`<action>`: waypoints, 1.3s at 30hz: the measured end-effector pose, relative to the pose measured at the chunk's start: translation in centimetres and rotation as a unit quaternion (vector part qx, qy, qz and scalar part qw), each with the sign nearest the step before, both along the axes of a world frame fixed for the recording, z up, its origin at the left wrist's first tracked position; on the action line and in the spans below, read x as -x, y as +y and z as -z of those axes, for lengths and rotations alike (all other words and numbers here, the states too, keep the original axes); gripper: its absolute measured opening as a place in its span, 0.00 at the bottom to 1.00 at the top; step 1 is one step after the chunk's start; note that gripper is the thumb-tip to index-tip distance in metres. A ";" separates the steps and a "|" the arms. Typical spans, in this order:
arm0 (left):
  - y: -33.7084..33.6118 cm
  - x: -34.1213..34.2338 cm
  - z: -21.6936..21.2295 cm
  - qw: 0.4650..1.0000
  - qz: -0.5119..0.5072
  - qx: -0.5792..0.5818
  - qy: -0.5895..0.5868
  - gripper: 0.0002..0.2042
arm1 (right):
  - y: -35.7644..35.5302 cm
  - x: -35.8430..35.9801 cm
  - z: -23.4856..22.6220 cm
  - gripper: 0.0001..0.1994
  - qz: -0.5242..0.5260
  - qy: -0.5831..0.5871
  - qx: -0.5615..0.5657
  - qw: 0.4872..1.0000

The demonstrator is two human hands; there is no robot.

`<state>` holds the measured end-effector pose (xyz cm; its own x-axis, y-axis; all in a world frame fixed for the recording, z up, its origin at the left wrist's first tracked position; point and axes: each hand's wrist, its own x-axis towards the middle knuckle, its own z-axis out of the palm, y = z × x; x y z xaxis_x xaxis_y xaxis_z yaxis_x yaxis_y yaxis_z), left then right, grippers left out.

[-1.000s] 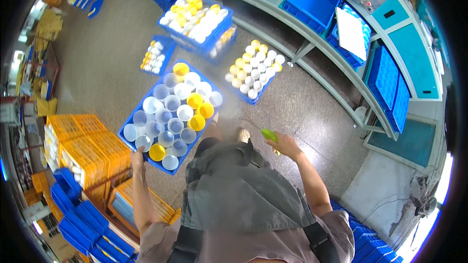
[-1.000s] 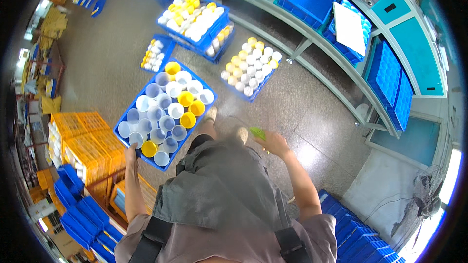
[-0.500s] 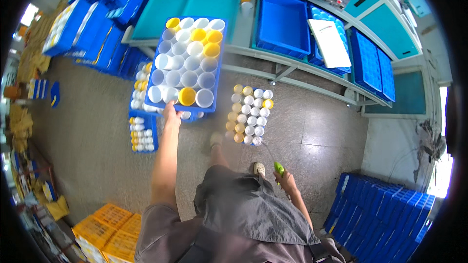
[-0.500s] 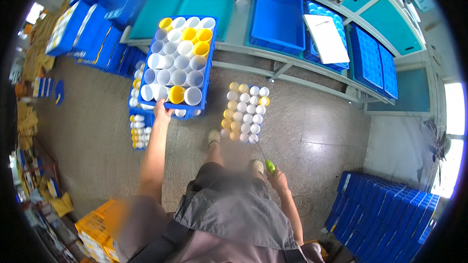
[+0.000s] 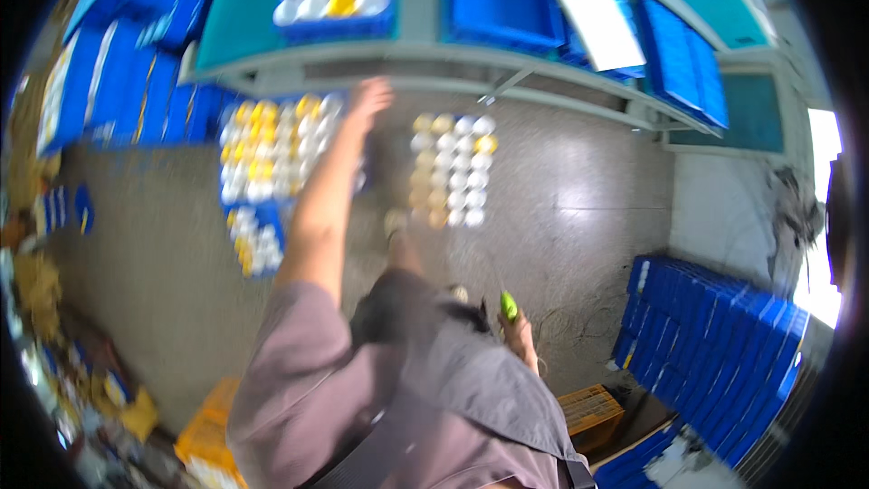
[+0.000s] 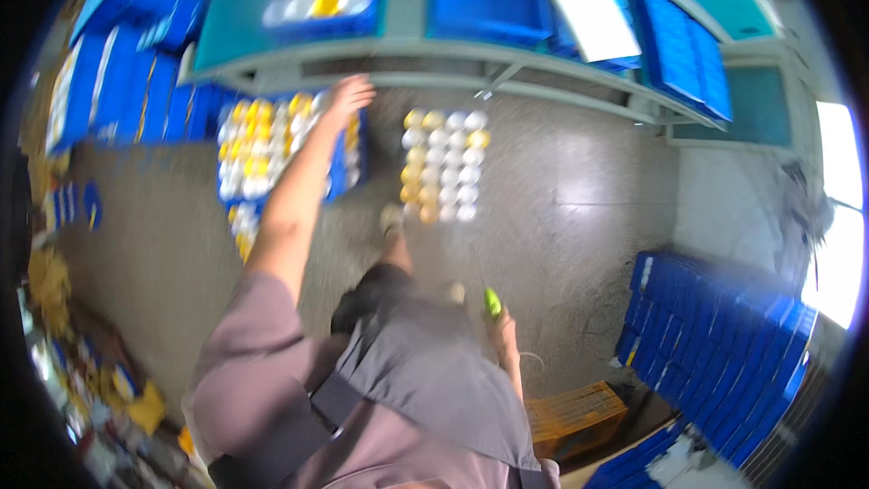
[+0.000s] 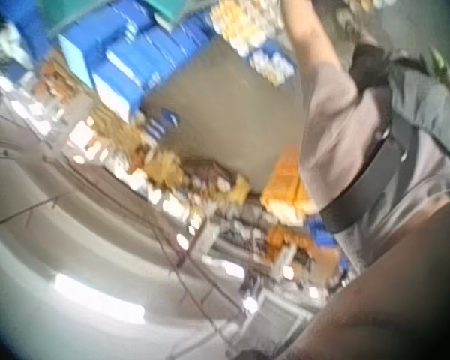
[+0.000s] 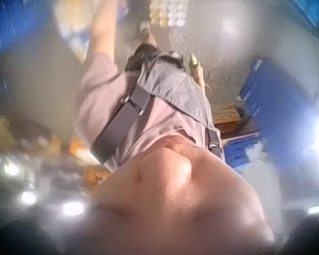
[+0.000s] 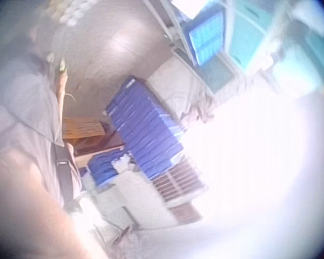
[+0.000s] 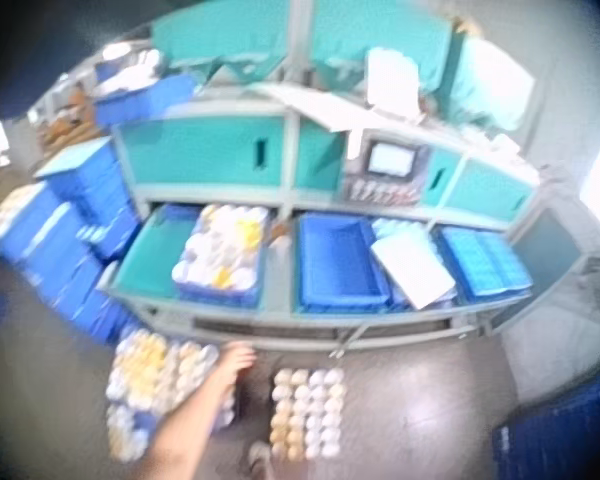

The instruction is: The person sorts small white and yellow plastic cups into blue trays, then uses a green tool to adjust items in the trays. They carry a filled tray to a machine and place it on a conveyor belt, then retrieve white plastic components from a rack.

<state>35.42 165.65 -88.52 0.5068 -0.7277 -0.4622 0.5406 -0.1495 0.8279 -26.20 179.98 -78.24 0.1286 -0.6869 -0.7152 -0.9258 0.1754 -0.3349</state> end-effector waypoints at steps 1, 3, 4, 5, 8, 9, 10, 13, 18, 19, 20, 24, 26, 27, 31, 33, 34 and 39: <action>1.6 3.8 1.2 0.995 0.063 -0.045 -0.057 0.10 | 0.5 0.5 0.1 0.21 -0.008 -0.033 0.032 0.999; 5.7 13.4 3.1 0.966 0.135 -0.156 -0.157 0.07 | 1.3 1.5 0.1 0.17 0.045 -0.043 0.025 0.998; 8.0 18.9 3.8 0.951 0.111 -0.243 -0.158 0.10 | 1.8 2.2 0.1 0.16 0.042 -0.046 0.109 0.992; 11.0 24.0 4.2 0.958 0.114 -0.245 -0.095 0.13 | 2.3 3.0 -0.1 0.16 0.040 -0.036 0.185 0.981; 18.0 38.3 5.3 0.928 0.213 -0.306 0.008 0.17 | 3.3 7.6 -1.4 0.20 0.075 0.066 0.301 0.948; 19.7 42.4 5.7 0.892 0.266 -0.365 -0.009 0.17 | 3.6 9.8 -1.9 0.20 0.070 0.114 0.296 0.946; 20.5 45.1 6.5 0.885 0.318 -0.339 -0.034 0.16 | 3.9 12.5 -2.4 0.20 0.060 0.114 0.305 0.944; 21.0 50.9 9.3 0.820 0.421 -0.248 -0.298 0.14 | 6.0 21.7 -4.2 0.21 0.052 0.121 0.366 0.921; 19.1 55.4 12.1 0.935 0.293 -0.192 -0.043 0.05 | 13.3 36.7 -7.8 0.33 0.194 0.271 0.415 0.846; 18.6 55.7 12.1 0.918 0.329 -0.200 -0.097 0.06 | 14.8 39.1 -8.2 0.34 0.303 0.246 0.397 0.830; 18.5 56.5 11.9 0.936 0.291 -0.194 0.049 0.08 | 16.1 41.2 -8.5 0.34 0.352 0.261 0.402 0.804; 16.4 58.5 10.7 0.813 0.464 -0.299 -0.188 0.13 | 19.3 47.3 -8.8 0.23 0.492 0.018 0.404 0.771; 14.6 60.0 10.9 0.783 0.506 -0.309 -0.187 0.16 | 20.5 49.7 -7.9 0.16 0.538 -0.064 0.374 0.753; 13.6 60.9 11.2 0.781 0.474 -0.365 -0.179 0.14 | 21.3 50.9 -7.2 0.15 0.565 -0.094 0.332 0.750; 7.7 67.9 14.2 0.746 0.486 -0.424 -0.163 0.10 | 26.0 55.7 -2.6 0.13 0.625 -0.219 0.344 0.666; 4.4 73.9 15.3 0.731 0.508 -0.423 -0.172 0.09 | 29.3 58.2 -0.6 0.13 0.708 -0.250 0.280 0.599; 2.7 78.2 15.5 0.722 0.522 -0.421 -0.170 0.09 | 31.1 59.4 0.0 0.12 0.726 -0.257 0.281 0.573; -0.5 107.2 12.3 0.611 0.688 -0.299 -0.253 0.11 | 39.4 63.1 -2.4 0.20 0.742 -0.118 0.280 0.598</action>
